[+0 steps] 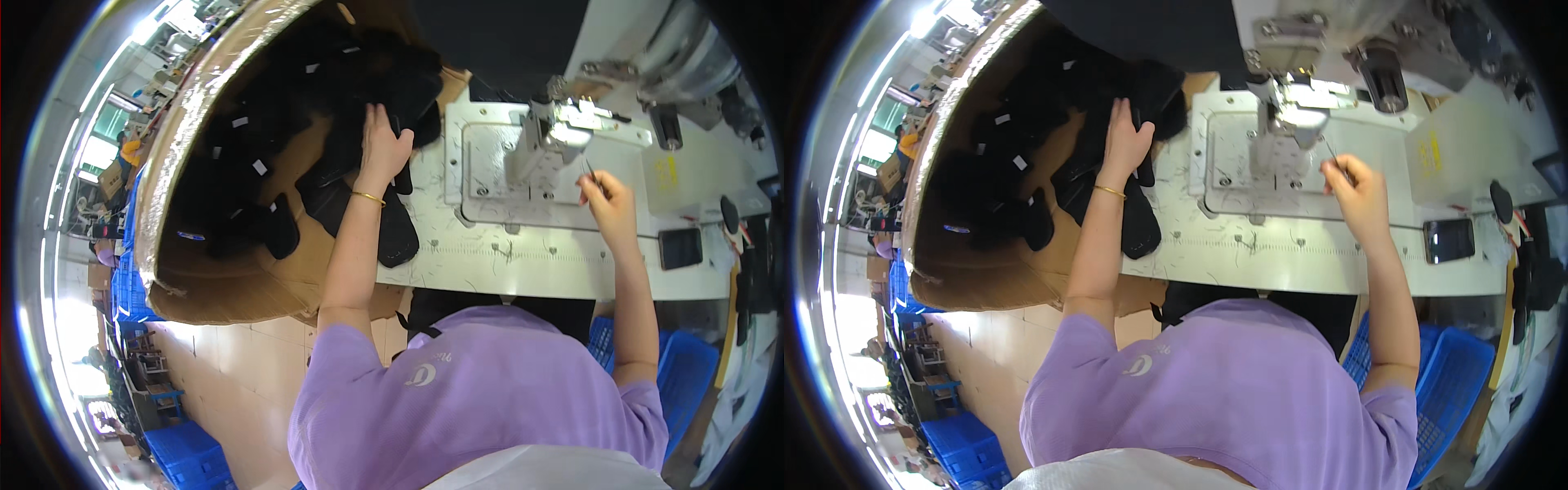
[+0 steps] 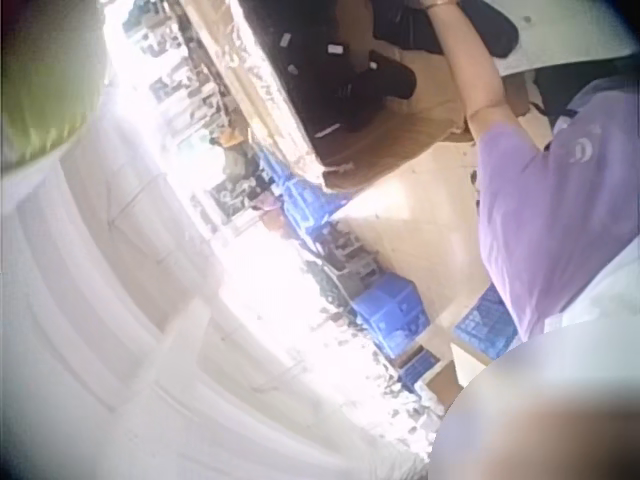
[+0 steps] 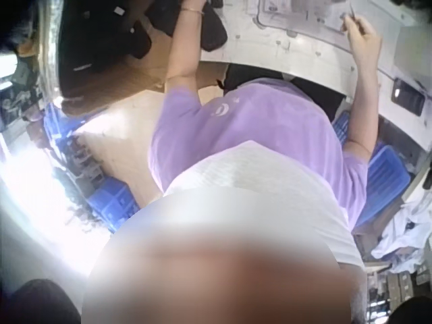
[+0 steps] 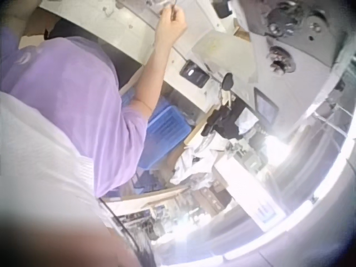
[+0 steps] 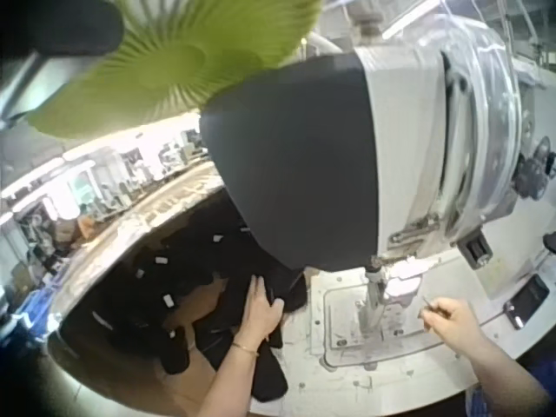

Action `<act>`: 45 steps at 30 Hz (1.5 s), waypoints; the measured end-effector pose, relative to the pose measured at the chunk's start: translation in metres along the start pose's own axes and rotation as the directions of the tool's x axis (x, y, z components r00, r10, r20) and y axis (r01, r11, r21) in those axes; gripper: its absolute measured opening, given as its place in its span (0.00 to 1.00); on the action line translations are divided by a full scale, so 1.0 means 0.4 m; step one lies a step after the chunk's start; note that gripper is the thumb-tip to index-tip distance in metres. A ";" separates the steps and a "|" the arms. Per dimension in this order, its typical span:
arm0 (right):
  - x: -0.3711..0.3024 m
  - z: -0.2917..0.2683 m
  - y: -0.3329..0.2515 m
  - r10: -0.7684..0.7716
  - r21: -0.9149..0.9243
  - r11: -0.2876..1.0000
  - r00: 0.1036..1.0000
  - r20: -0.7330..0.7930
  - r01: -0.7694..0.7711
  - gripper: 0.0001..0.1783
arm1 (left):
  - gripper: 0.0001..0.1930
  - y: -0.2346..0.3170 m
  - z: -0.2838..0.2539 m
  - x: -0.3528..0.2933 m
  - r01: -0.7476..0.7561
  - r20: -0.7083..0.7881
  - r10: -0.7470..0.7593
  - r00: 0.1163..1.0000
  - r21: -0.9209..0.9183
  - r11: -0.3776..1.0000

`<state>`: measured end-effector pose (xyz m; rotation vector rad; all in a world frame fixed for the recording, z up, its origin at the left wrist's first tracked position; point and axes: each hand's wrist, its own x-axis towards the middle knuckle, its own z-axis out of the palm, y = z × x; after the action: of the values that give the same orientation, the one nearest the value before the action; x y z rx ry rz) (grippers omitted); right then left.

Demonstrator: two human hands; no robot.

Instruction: Sewing and trimming the edges of shoe upper components using an industrial sewing machine.

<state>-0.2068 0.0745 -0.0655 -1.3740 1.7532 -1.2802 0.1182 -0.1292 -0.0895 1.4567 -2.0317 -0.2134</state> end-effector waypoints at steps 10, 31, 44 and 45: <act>-0.048 0.098 -0.052 -0.122 0.137 0.985 0.982 0.143 0.102 0.16 | 0.15 0.181 -0.111 -0.096 -0.625 -0.375 0.656 0.655 0.219 0.749; -0.105 0.119 -0.099 -0.528 -0.206 0.834 0.849 -0.027 0.512 0.11 | 0.16 0.260 -0.123 -0.110 0.315 0.660 0.373 0.652 -0.684 0.658; -0.060 0.105 -0.165 -0.202 0.329 0.925 0.979 0.000 0.191 0.14 | 0.12 0.327 -0.090 0.124 0.184 0.540 0.441 0.717 -0.756 0.628; -0.055 0.103 -0.172 -0.205 0.330 0.924 0.979 -0.004 0.195 0.14 | 0.13 0.332 -0.087 0.135 0.266 0.591 0.403 0.699 -0.738 0.620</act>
<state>-0.1371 0.0802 -0.0209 -1.3908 1.3270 -1.5712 0.0213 -0.1200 0.0214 0.7000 -2.0524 -1.6763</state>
